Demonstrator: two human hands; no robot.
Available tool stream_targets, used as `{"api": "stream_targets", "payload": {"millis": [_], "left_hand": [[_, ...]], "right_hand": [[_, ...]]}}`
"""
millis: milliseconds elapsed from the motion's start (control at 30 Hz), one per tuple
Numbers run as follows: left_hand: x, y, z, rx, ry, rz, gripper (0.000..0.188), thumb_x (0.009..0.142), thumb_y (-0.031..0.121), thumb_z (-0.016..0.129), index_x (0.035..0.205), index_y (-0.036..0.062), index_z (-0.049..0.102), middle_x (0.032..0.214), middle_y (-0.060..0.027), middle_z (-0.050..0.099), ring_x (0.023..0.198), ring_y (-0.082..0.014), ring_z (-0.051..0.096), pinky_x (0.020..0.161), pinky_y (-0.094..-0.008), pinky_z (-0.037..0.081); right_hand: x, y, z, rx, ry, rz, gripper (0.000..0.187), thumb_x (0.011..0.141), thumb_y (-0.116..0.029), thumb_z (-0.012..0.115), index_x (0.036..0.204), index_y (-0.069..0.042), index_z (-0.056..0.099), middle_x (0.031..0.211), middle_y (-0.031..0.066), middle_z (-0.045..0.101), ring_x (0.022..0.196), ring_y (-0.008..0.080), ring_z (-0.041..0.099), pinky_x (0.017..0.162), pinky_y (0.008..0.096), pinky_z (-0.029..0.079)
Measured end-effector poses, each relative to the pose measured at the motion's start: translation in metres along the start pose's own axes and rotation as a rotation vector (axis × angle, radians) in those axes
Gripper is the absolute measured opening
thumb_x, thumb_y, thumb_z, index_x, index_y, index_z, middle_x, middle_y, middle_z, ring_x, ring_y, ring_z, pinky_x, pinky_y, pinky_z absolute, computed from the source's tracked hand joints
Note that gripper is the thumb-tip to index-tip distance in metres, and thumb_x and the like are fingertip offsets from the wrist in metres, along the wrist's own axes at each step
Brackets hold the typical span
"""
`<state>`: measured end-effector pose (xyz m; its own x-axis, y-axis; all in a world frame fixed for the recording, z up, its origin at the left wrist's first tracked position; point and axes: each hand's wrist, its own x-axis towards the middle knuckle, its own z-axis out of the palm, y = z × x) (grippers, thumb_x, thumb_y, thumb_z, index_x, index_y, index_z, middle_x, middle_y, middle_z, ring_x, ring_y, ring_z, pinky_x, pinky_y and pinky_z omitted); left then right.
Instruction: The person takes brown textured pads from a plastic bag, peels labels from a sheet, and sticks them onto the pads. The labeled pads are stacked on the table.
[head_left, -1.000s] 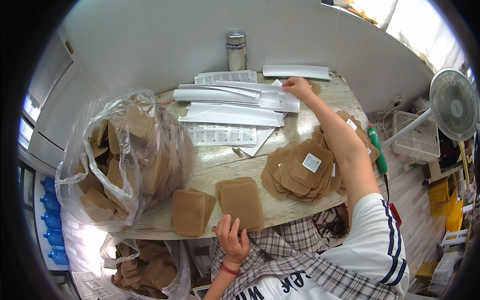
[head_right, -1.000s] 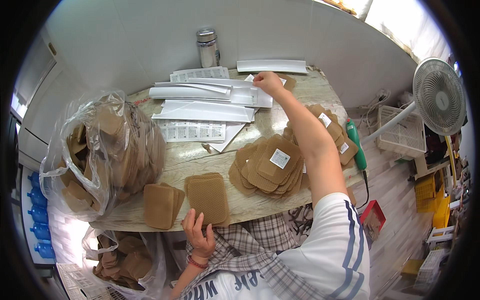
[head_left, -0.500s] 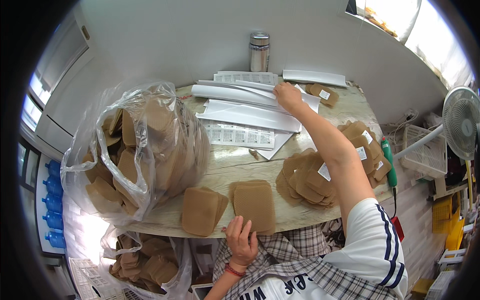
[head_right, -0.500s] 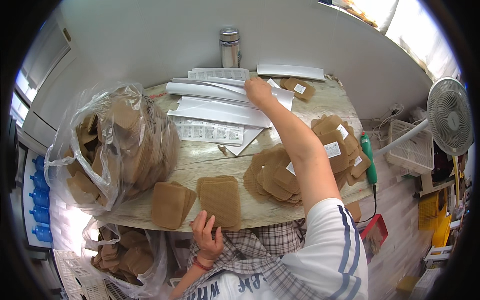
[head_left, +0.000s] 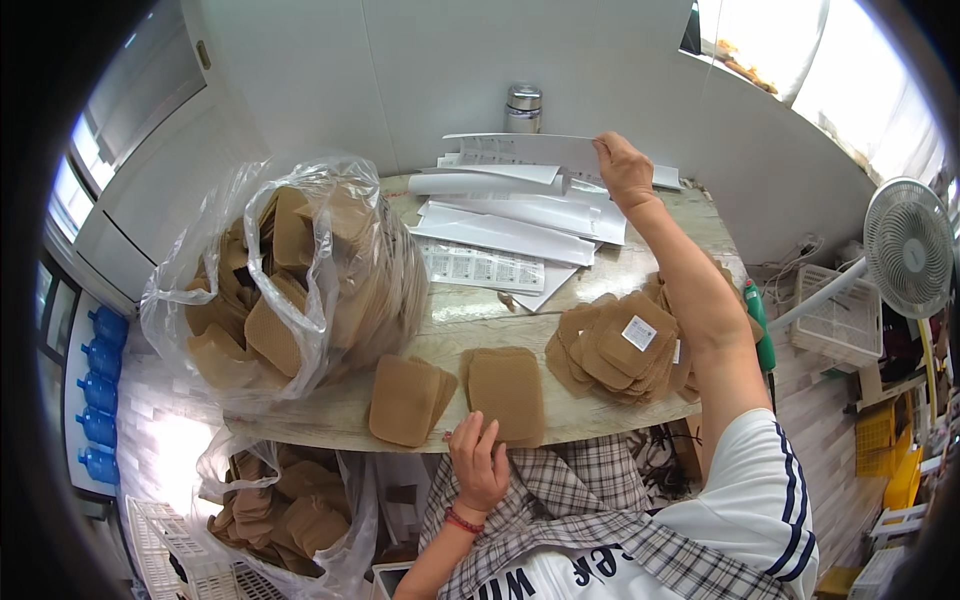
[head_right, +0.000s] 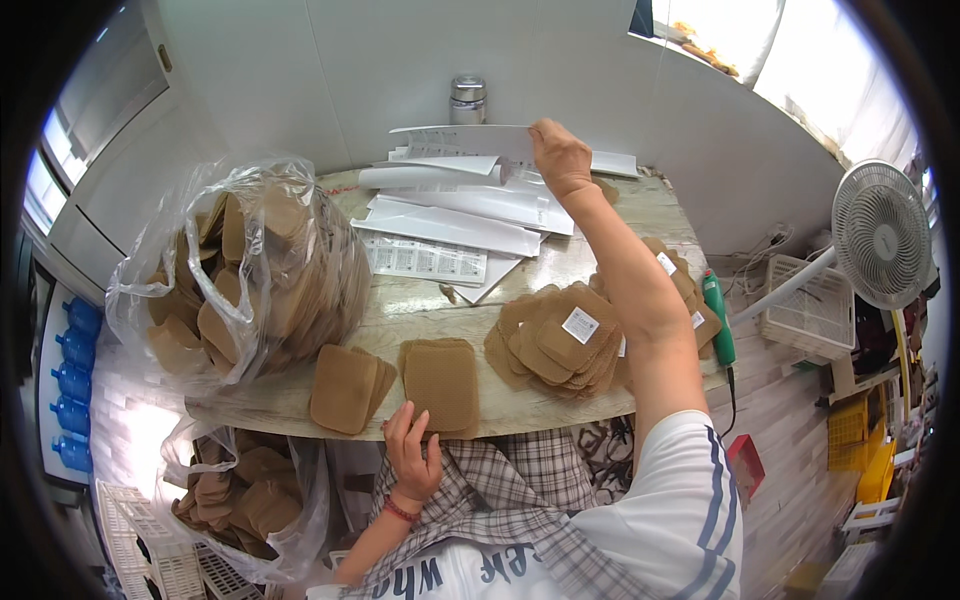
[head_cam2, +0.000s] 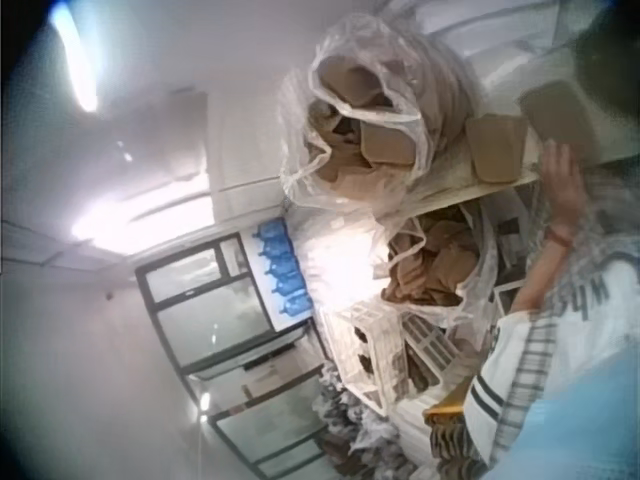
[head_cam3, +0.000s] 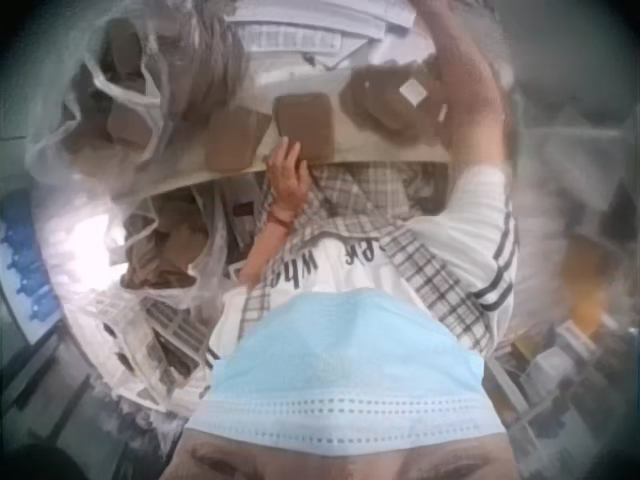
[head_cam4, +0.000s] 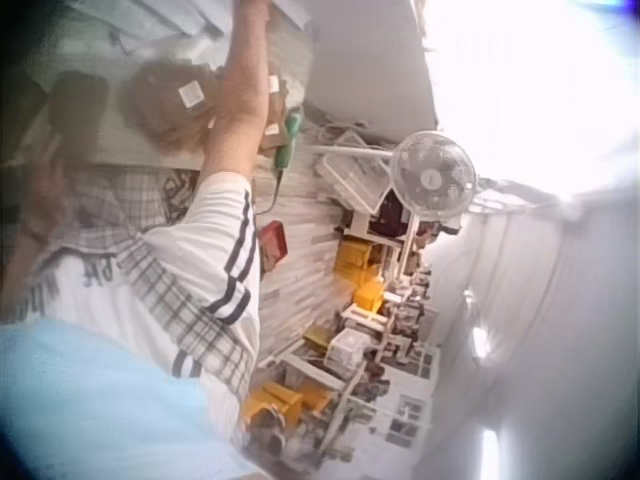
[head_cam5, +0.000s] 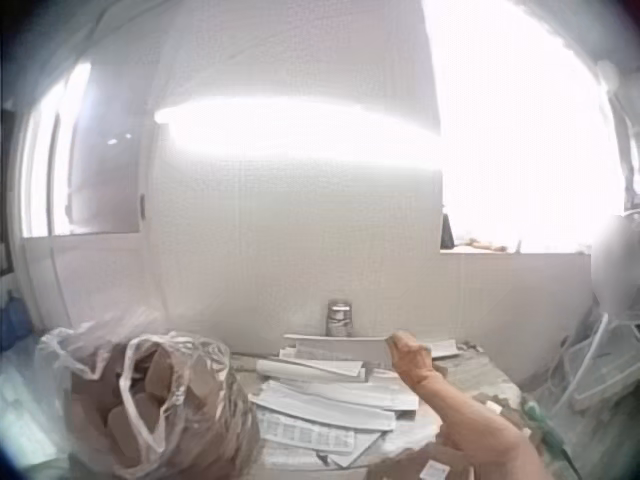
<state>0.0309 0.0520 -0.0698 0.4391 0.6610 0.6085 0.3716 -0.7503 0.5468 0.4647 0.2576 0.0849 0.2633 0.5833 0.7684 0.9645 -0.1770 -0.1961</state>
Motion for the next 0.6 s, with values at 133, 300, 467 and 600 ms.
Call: {"api": "stream_targets", "payload": {"millis": [133, 300, 467, 600], "left_hand": [[-0.002, 0.002, -0.004, 0.010, 0.008, 0.024, 0.040, 0.093, 0.007, 0.061, 0.132, 0.0013, 0.054, 0.142, -0.0187, 0.047, 0.130, -0.0359, 0.046, 0.109, -0.0473, 0.036], [-0.004, 0.007, -0.007, 0.039, 0.044, 0.056, 0.039, 0.094, 0.010, 0.060, 0.132, 0.0020, 0.055, 0.141, -0.0171, 0.049, 0.130, -0.0341, 0.046, 0.109, -0.0462, 0.037], [-0.004, 0.012, -0.020, -0.091, 0.138, -0.112, 0.027, 0.093, 0.008, 0.062, 0.120, 0.0018, 0.060, 0.140, -0.0172, 0.049, 0.130, -0.0346, 0.046, 0.109, -0.0454, 0.036], [0.027, 0.032, -0.086, -0.332, 0.340, -0.264, 0.006, 0.093, 0.006, 0.061, 0.096, 0.0007, 0.060, 0.140, -0.0173, 0.050, 0.132, -0.0331, 0.045, 0.109, -0.0432, 0.035]], "right_hand": [[0.003, -0.010, -0.056, -0.020, -0.016, 0.056, 0.016, 0.096, -0.028, 0.059, 0.098, -0.013, 0.066, 0.093, 0.0081, 0.071, 0.085, 0.0318, 0.068, 0.074, 0.0413, 0.054], [0.000, -0.008, -0.143, -0.016, 0.015, 0.126, 0.019, 0.096, -0.028, 0.060, 0.097, -0.011, 0.068, 0.085, 0.0120, 0.071, 0.083, 0.0331, 0.068, 0.074, 0.0407, 0.054], [-0.033, -0.032, -0.231, 0.129, -0.045, 0.223, 0.017, 0.095, -0.025, 0.062, 0.097, -0.009, 0.069, 0.074, 0.0126, 0.066, 0.069, 0.0270, 0.064, 0.067, 0.0373, 0.050], [-0.087, -0.066, -0.280, 0.342, -0.191, 0.333, 0.015, 0.095, -0.019, 0.063, 0.097, -0.005, 0.067, 0.067, 0.0065, 0.061, 0.061, 0.0132, 0.053, 0.059, 0.0291, 0.045]]}}
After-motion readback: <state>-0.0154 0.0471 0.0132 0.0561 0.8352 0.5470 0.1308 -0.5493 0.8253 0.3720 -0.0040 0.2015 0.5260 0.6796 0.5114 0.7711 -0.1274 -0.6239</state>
